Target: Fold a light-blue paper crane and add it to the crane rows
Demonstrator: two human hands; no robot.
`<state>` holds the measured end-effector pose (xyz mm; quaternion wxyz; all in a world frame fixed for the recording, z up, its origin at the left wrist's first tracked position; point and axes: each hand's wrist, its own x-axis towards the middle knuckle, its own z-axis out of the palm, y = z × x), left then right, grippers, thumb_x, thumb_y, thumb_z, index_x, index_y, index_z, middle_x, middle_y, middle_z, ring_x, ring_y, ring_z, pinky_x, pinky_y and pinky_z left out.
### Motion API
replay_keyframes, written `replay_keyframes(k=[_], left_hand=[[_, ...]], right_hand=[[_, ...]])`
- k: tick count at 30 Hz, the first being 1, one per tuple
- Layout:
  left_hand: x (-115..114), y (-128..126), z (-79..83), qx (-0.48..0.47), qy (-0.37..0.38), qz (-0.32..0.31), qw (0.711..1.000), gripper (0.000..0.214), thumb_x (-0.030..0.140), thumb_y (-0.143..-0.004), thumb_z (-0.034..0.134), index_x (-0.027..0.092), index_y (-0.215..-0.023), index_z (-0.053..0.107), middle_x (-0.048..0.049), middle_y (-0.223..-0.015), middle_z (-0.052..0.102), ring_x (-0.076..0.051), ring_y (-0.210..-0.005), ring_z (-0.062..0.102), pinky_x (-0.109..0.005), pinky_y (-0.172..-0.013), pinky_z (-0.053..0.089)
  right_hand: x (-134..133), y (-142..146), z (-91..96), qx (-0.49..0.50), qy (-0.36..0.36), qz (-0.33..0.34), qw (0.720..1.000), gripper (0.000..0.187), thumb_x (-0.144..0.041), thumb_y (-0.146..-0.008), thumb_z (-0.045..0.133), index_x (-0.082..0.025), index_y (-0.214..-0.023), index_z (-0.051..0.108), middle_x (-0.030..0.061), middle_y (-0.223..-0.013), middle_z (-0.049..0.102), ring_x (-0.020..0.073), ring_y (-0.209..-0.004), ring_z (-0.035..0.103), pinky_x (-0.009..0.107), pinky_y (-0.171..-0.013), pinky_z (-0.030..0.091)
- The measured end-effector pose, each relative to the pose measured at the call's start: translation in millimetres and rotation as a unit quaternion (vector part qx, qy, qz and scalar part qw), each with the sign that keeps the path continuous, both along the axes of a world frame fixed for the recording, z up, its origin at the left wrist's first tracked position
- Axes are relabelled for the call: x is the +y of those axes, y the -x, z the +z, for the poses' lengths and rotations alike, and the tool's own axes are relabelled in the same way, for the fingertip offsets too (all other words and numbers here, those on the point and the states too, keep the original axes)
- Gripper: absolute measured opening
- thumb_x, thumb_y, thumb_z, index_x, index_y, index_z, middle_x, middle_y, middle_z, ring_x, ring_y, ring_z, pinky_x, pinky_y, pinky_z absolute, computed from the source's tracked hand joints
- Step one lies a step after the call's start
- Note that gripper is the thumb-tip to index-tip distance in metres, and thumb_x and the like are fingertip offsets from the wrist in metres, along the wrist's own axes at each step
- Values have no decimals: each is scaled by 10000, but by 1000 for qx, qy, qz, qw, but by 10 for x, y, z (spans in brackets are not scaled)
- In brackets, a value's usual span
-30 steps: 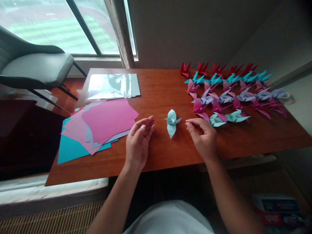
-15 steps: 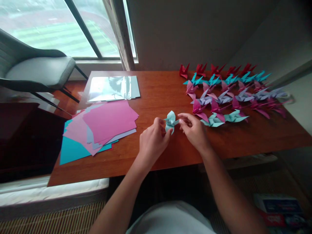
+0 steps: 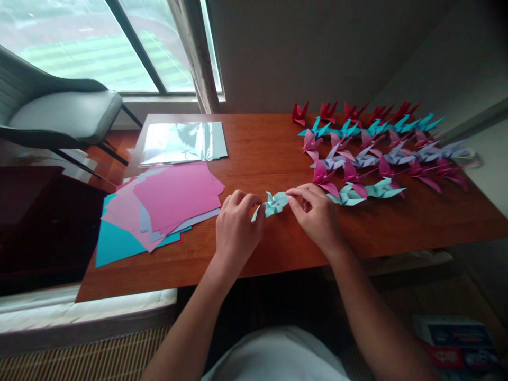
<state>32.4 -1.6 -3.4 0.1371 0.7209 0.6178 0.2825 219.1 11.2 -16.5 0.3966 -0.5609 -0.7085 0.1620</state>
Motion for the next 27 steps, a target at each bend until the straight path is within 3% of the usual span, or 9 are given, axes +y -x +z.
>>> replay_keyframes(k=[3,6,27], left_hand=[[-29,-39,54,9,56,-5,998,163,272,-952,581,219,-885,720,-28,-850,711,-185,-772,643,-283,-651,394],[-52,-73,56,19,84,2,996,190,289,-963,567,246,-942,751,-22,-874,742,-180,-749,658,-279,-613,358],[-100,-183,1,60,88,-3,994,234,286,-996,501,264,-1002,733,-10,-907,745,-183,-776,686,-287,-579,343]], right_hand=[[44,7,20,-5,17,36,999,112,-212,-921,621,-196,-884,725,39,-835,688,177,-758,624,311,-704,498],[32,21,0,9,47,45,998,113,-202,-913,627,-193,-885,736,36,-823,697,169,-730,622,304,-682,490],[-27,76,-100,71,97,36,992,166,-204,-894,607,-217,-921,770,58,-925,756,202,-869,696,319,-735,532]])
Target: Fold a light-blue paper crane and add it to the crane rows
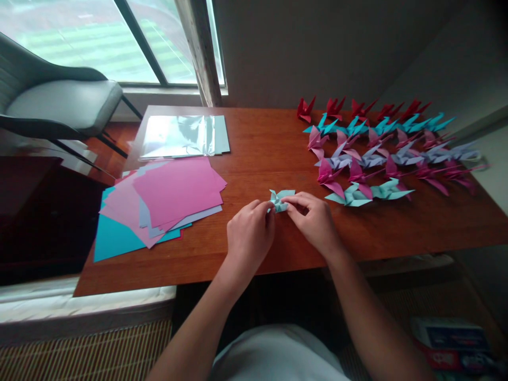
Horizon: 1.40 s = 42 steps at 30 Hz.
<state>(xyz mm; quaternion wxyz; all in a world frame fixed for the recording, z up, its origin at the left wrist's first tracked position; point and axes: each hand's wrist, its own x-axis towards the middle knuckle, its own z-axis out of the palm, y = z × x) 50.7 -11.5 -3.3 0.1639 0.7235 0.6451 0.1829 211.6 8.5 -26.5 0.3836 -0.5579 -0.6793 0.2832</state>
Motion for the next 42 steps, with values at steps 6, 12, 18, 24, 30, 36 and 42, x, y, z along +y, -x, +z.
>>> replay_keyframes(k=[6,12,18,24,30,36,42], left_hand=[[2,-11,10,6,12,-7,1000,250,284,-1000,482,257,-1029,729,-36,-922,745,-192,-774,681,-282,-577,358],[-3,-1,9,6,9,-13,1000,232,265,-986,498,267,-1022,728,-30,-901,736,-193,-783,680,-277,-584,375],[-5,40,8,-11,-6,-3,1000,217,287,-980,526,270,-1023,738,-19,-882,735,-192,-766,680,-285,-584,370],[0,9,-4,-10,-5,-13,1000,211,258,-975,522,263,-1017,729,-20,-891,733,-191,-781,678,-282,-594,379],[11,6,-3,-4,-2,-24,1000,228,253,-983,498,248,-1001,726,-35,-876,724,-196,-781,672,-283,-609,390],[15,34,1,-25,-13,-25,999,225,253,-975,519,245,-1010,741,-29,-850,712,-182,-746,656,-280,-619,402],[50,211,-1,-89,-69,18,994,177,239,-950,565,213,-1009,730,-20,-837,699,-166,-735,630,-284,-661,419]], right_hand=[[-3,13,15,-8,-2,-3,1000,168,-195,-891,605,-206,-912,771,62,-904,751,194,-811,683,318,-706,527],[-1,10,40,-21,1,0,1000,169,-193,-885,608,-215,-897,775,59,-896,749,191,-800,677,314,-701,523],[-9,-19,56,-22,-10,1,1000,154,-206,-901,625,-188,-923,776,57,-859,738,174,-743,646,302,-674,499],[-12,3,45,-23,-10,6,1000,179,-188,-898,599,-216,-910,776,55,-882,739,187,-781,667,305,-690,515],[-11,-2,49,-37,-13,22,999,178,-182,-897,606,-223,-916,778,45,-869,735,186,-781,664,321,-733,525],[-17,-29,87,-41,-16,11,999,165,-194,-906,604,-228,-918,766,44,-867,732,186,-769,657,319,-705,516],[11,-92,105,-66,-72,-53,994,196,-203,-925,580,-212,-1055,726,69,-976,694,202,-828,634,352,-752,525]])
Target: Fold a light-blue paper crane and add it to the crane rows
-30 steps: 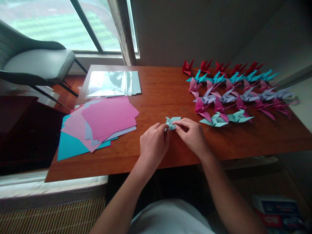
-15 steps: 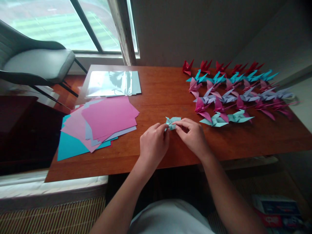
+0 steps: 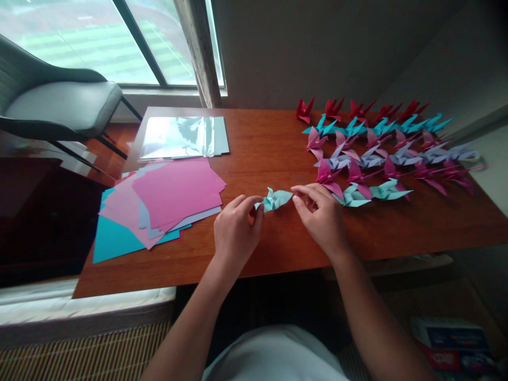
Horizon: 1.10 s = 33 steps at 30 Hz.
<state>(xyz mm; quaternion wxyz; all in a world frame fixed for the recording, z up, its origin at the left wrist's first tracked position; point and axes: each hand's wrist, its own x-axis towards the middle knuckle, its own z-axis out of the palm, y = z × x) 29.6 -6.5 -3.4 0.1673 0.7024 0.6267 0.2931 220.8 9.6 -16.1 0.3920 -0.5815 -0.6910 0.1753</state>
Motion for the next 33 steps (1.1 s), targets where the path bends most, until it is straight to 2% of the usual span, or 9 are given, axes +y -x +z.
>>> replay_keyframes(k=[4,8,11,14,18,21,26,29,33], left_hand=[[54,84,-10,34,-2,19,999,205,292,-959,567,207,-1098,691,-65,-999,704,-214,-890,645,-310,-732,460],[101,63,-38,98,17,-24,995,244,335,-945,601,193,-1137,651,-106,-1102,689,-269,-1024,627,-367,-874,468],[114,37,-48,108,40,-53,992,159,320,-933,618,196,-1029,650,-85,-1025,704,-262,-977,634,-357,-843,452],[101,56,-30,75,58,-62,994,82,269,-907,637,191,-883,629,-46,-880,687,-217,-829,613,-319,-726,410],[66,138,18,-78,105,-104,986,194,254,-899,624,185,-729,559,28,-673,545,-128,-625,477,-258,-591,325],[49,194,59,-219,156,-131,954,226,320,-926,607,173,-754,593,45,-655,496,-100,-593,416,-229,-549,311],[27,235,122,-352,233,-125,898,277,391,-881,678,155,-740,645,22,-682,558,-110,-646,470,-223,-579,354],[-10,222,122,-433,275,-105,852,261,397,-842,723,148,-772,685,-11,-718,641,-131,-678,543,-236,-628,402],[-87,163,72,-548,276,-80,786,282,397,-776,810,144,-730,695,-2,-683,633,-102,-637,522,-212,-620,401]], right_hand=[[91,35,-55,-32,-1,26,999,266,-221,-914,608,-222,-1169,682,104,-1155,686,276,-1093,614,434,-921,507],[155,98,-103,-59,27,50,997,220,-240,-903,633,-211,-1115,683,95,-1003,709,277,-978,619,448,-904,498],[143,113,-95,-50,44,53,996,137,-247,-878,663,-212,-1007,692,81,-915,681,259,-901,612,409,-831,504],[90,89,-53,-4,69,64,995,52,-267,-869,673,-218,-857,665,51,-862,675,223,-839,616,360,-768,497],[7,44,17,88,159,99,978,153,-333,-879,665,-211,-788,644,10,-775,668,170,-706,601,295,-640,465],[-41,32,81,159,212,129,955,179,-371,-895,649,-210,-821,678,5,-785,684,166,-727,613,281,-651,472],[-111,43,177,270,280,144,910,241,-421,-869,694,-199,-778,695,-4,-719,658,134,-654,572,262,-624,464],[-163,52,166,355,308,138,872,280,-455,-835,744,-195,-743,691,-8,-666,633,113,-588,524,240,-550,418],[-234,95,107,468,321,116,815,351,-501,-761,814,-185,-687,680,-11,-606,609,88,-531,479,210,-490,371]])
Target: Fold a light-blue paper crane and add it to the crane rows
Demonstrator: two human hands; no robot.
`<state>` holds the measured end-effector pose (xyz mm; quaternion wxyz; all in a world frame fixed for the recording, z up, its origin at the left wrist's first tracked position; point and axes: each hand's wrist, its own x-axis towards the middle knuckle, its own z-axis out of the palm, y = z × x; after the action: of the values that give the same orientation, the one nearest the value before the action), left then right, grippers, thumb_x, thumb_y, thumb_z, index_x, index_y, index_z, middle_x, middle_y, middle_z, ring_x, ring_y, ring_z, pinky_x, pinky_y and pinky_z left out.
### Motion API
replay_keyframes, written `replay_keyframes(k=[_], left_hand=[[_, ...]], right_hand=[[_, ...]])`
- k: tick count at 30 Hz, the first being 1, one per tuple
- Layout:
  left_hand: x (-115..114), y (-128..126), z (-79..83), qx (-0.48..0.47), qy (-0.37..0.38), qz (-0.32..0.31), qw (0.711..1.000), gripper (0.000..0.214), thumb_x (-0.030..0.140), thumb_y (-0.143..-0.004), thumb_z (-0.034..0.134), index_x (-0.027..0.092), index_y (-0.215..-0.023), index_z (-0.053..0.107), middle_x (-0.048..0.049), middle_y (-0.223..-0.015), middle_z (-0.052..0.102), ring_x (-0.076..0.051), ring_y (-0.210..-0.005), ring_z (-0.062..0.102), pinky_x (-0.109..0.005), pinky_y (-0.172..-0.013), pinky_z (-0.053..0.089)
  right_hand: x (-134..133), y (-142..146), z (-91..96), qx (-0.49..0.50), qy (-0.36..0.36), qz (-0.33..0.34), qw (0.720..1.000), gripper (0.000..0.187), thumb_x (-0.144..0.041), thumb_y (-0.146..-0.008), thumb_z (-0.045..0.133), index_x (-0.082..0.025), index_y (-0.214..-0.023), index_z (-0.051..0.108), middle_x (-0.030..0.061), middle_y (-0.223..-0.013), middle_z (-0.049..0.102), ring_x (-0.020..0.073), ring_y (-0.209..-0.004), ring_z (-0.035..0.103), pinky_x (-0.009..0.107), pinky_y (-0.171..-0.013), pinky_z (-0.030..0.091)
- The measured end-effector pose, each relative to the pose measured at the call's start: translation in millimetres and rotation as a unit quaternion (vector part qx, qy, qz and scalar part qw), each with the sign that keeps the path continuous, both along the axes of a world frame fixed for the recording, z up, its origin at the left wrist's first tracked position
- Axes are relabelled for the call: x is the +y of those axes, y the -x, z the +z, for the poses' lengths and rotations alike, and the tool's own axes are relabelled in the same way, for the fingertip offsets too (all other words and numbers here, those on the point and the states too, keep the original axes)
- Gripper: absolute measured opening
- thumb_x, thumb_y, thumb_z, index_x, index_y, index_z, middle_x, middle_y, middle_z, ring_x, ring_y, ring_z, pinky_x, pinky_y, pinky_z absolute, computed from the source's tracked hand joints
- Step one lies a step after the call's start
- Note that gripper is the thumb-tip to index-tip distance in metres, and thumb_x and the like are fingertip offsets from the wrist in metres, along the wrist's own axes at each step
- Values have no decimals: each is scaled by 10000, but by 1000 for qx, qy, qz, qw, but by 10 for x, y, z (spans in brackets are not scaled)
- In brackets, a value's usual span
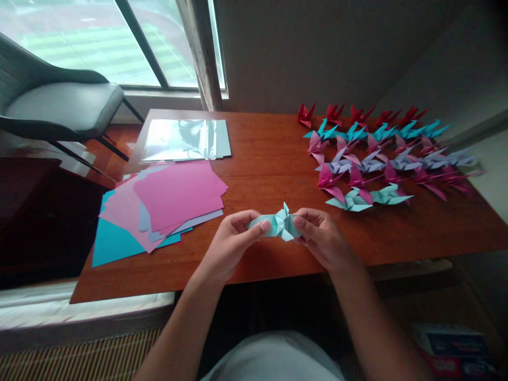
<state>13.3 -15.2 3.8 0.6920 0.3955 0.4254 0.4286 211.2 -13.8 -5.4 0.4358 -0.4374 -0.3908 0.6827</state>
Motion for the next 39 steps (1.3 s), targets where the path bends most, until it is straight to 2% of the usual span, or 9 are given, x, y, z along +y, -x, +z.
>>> replay_keyframes(k=[5,14,17,22,27,32,35,39], left_hand=[[-83,-84,-60,-118,24,32,992,284,372,-768,843,144,-690,692,12,-633,614,-72,-597,502,-177,-593,387],[-191,-217,-79,-221,46,79,971,260,326,-782,843,146,-675,689,40,-564,531,-52,-554,439,-158,-557,350],[-210,-238,-88,-231,53,88,967,251,321,-781,842,151,-675,690,39,-564,530,-54,-549,434,-165,-558,351],[-217,-234,-72,-245,45,73,966,246,305,-773,835,152,-648,689,27,-600,533,-68,-569,456,-189,-576,377],[-257,-328,-125,-257,14,140,956,200,301,-764,845,168,-674,726,29,-641,533,-50,-561,421,-179,-547,338],[-295,-423,-168,-228,21,203,952,205,347,-739,866,180,-708,751,22,-641,564,-52,-556,417,-175,-519,308],[-250,-356,-124,-202,41,168,964,249,353,-752,856,157,-690,715,20,-603,556,-56,-550,423,-174,-509,295],[-163,-180,-54,-185,65,58,979,318,352,-795,819,129,-657,640,23,-561,524,-45,-513,381,-177,-496,254]], right_hand=[[-63,81,-23,97,21,-56,994,334,-464,-704,873,-192,-665,684,-38,-558,563,64,-490,451,178,-459,369],[-150,220,-73,176,10,-114,978,303,-425,-740,860,-198,-666,674,-38,-599,571,64,-521,470,171,-479,385],[-166,248,-68,194,13,-125,973,298,-414,-743,857,-193,-669,671,-37,-614,574,63,-520,462,178,-481,379],[-173,271,-13,237,30,-101,966,328,-375,-750,839,-181,-593,626,-46,-561,522,67,-508,448,192,-490,380],[-186,367,-21,258,90,-152,950,316,-353,-700,879,-193,-580,633,-60,-541,540,56,-486,445,177,-482,404],[-189,464,-50,250,103,-217,938,278,-366,-669,905,-209,-637,678,-64,-546,565,60,-503,488,181,-530,463],[-161,420,-32,246,89,-206,943,311,-367,-689,896,-183,-617,656,-62,-511,533,46,-460,437,158,-458,400],[-124,263,-1,231,75,-108,964,391,-378,-756,857,-160,-570,590,-69,-458,465,27,-409,332,142,-394,303]])
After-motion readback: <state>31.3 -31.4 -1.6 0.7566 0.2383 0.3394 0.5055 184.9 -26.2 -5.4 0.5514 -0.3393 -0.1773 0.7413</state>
